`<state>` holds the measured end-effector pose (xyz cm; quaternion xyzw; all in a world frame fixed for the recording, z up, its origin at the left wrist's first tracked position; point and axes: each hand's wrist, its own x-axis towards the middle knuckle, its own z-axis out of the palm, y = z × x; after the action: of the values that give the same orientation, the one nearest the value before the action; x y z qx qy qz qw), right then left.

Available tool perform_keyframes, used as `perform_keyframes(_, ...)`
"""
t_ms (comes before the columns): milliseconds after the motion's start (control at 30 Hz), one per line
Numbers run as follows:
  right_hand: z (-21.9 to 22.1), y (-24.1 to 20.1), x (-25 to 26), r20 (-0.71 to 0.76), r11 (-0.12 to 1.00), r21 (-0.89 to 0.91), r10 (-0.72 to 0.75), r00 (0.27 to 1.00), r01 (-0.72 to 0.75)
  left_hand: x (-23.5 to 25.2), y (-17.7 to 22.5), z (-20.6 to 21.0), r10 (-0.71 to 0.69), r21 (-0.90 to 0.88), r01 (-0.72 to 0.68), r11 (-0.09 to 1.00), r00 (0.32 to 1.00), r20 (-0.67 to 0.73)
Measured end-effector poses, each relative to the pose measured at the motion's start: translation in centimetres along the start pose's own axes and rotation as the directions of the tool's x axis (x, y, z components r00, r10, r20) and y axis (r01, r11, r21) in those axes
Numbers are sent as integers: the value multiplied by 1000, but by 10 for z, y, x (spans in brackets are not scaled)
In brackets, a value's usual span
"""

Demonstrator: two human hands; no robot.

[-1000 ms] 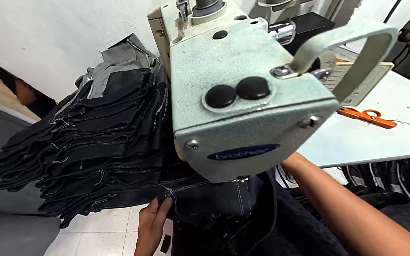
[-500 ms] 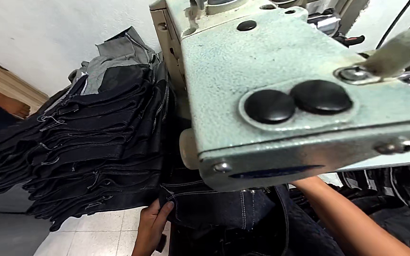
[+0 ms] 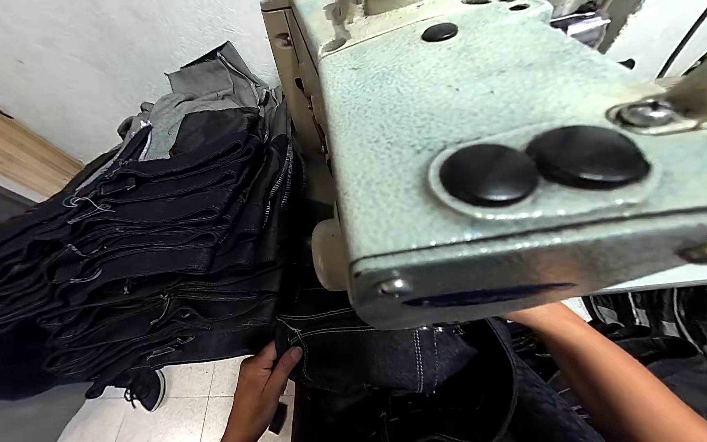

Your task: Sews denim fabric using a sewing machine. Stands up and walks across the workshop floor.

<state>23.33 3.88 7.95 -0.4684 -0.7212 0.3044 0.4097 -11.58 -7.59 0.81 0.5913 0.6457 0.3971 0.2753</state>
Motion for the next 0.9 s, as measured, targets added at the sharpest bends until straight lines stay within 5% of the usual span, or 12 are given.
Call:
perform_keyframes(167, -12, 26, -21, 60, 997, -67, -43, 997, 47, 0, 34, -21, 169, 401, -135, 906, 984, -50)
perform_keyframes(367, -6, 48, -88, 9, 987, 93, 133, 991, -133, 0, 66, -17, 332, 449, -261, 854, 940, -84)
perform_keyframes(533, 30, 51, -110, -99, 854, 389, 412, 906, -346, 6, 96, 24, 39, 508, -64, 859, 997, 60)
perform_keyframes(667, 54, 67, -95, -131, 803, 476, 467, 874, -358, 12, 116, 69, -159, 353, 95, 931, 975, 156)
perform_keyframes(800, 58, 67, -81, -97, 671, 655, 530, 842, -347, 12, 109, 106, -191, 70, 195, 978, 980, -55)
perform_keyframes(900, 40, 76, -72, -146, 725, 593, 525, 838, -350, 12, 106, 102, -148, -60, 140, 988, 975, -164)
